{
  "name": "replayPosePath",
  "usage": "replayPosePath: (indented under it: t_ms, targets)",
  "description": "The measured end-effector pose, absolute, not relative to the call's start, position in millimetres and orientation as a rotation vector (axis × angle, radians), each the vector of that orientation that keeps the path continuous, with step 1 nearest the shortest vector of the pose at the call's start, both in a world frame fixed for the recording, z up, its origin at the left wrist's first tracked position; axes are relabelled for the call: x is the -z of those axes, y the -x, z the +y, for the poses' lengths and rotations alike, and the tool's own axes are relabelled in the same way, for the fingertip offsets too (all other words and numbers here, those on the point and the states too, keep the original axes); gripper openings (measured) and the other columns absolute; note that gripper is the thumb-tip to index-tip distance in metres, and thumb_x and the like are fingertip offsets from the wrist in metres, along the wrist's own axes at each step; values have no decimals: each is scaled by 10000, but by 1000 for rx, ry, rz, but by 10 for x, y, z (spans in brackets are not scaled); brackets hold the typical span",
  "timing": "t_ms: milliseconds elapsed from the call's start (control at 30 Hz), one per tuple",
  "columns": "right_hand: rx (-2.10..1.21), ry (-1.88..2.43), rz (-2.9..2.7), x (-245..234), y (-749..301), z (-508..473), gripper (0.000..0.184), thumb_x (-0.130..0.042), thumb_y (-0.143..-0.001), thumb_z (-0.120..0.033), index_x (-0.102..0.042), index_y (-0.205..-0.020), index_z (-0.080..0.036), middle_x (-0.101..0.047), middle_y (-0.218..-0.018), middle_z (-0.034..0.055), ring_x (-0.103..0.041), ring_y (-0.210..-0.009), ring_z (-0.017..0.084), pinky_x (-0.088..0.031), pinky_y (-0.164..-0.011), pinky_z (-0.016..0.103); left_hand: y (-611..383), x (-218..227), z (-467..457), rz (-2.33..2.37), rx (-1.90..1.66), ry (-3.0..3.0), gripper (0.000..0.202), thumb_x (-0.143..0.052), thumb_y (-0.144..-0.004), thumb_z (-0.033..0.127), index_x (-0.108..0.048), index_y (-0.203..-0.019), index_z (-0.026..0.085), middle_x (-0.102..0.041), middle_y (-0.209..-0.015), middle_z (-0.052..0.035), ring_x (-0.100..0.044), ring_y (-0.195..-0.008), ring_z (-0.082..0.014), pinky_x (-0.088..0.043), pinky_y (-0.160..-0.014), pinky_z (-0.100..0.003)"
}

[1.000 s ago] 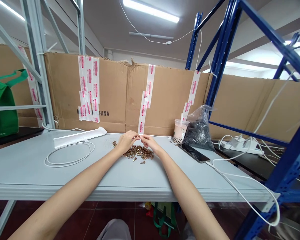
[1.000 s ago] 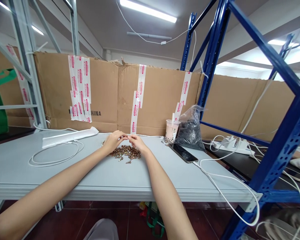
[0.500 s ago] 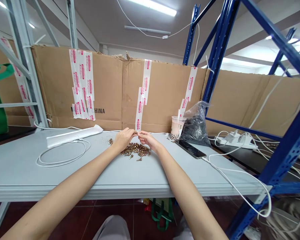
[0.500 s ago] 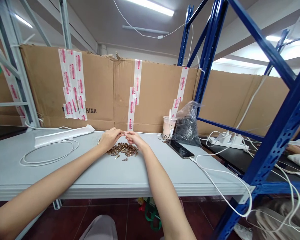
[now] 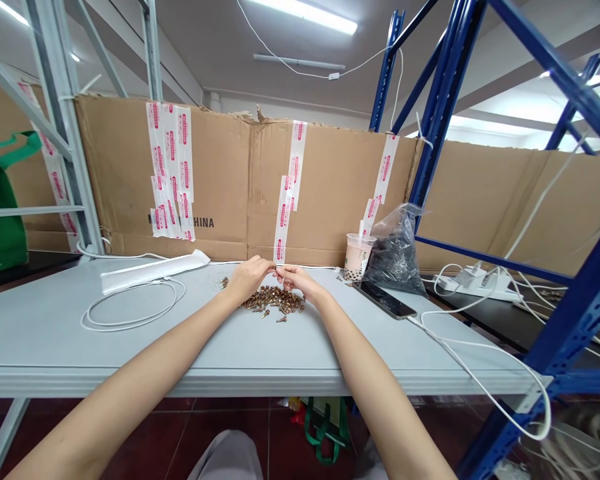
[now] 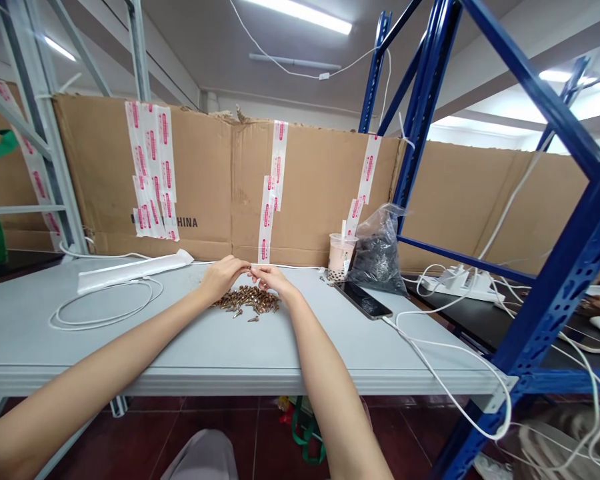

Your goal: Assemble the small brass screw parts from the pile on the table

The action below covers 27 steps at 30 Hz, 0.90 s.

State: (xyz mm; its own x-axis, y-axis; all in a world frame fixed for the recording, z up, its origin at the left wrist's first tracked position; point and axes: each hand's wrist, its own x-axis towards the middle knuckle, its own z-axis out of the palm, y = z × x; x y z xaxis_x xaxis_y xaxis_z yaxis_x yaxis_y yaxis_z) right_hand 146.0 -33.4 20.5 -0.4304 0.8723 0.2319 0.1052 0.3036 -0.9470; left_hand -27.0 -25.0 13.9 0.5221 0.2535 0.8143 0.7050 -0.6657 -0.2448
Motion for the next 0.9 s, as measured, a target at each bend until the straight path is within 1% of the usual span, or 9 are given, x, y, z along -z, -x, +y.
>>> replayPosePath:
  t_ms: [67, 200, 267, 400, 567, 733, 900]
  targets:
    - [-1161, 893, -1745, -210, -1463, -339, 355, -545, -687, -502, -511, -696, -149, -484, -649, -20, -362, -445, 33, -238, -437, 194, 275, -139, -245, -787, 1060, 2198, 255, -353, -876, 299, -573, -904, 174, -590, -756, -31, -494, -721, -132, -355, -599, -228]
    - [-1185, 944, -1708, -216, -1466, -360, 355, -487, -726, -521, -516, -795, -174, -499, -697, -13, -393, -460, 38, -272, -452, 191, 274, -133, -232, -770, 1050, 2206, 258, -362, -871, 316, -577, -901, 177, -589, -734, -27, -491, -710, -133, -352, -593, -231]
    - [-1204, 919, -1737, -211, -1451, -366, 357, -475, -734, -522, -516, -812, -176, -492, -693, -13, -404, -468, 43, -281, -456, 194, 273, -130, -227, -755, 1048, 2219, 257, -357, -874, 307, -574, -905, 173, -588, -729, -28, -488, -708, -133, -356, -601, -232]
    - [-1157, 846, -1746, -192, -1405, -365, 355, -481, -730, -518, -497, -761, -165, -457, -645, -26, -388, -458, 44, -266, -445, 198, 278, -133, -228, -759, 1085, 2241, 243, -362, -874, 293, -571, -904, 174, -590, -740, -24, -489, -714, -128, -367, -616, -228]
    - [-1083, 761, -1756, -174, -1376, -355, 349, -505, -712, -511, -489, -747, -164, -410, -583, -44, -346, -454, 51, -256, -443, 207, 272, -148, -244, -780, 1127, 2269, 222, -375, -869, 283, -564, -933, 184, -601, -785, -19, -499, -740, -124, -375, -628, -221]
    - [-991, 751, -1765, -151, -1362, -329, 360, -457, -741, -520, -478, -696, -164, -359, -513, -49, -299, -434, 61, -227, -429, 216, 261, -157, -265, -807, 1124, 2278, 238, -372, -868, 299, -572, -927, 185, -598, -781, -28, -503, -733, -127, -379, -626, -226]
    - [-1010, 786, -1755, -162, -1354, -339, 401, -445, -728, -559, -422, -628, -171, -309, -496, -53, -256, -432, 62, -185, -422, 217, 264, -164, -282, -817, 1113, 2289, 253, -363, -870, 300, -570, -950, 180, -596, -776, -37, -505, -727, -133, -380, -621, -232]
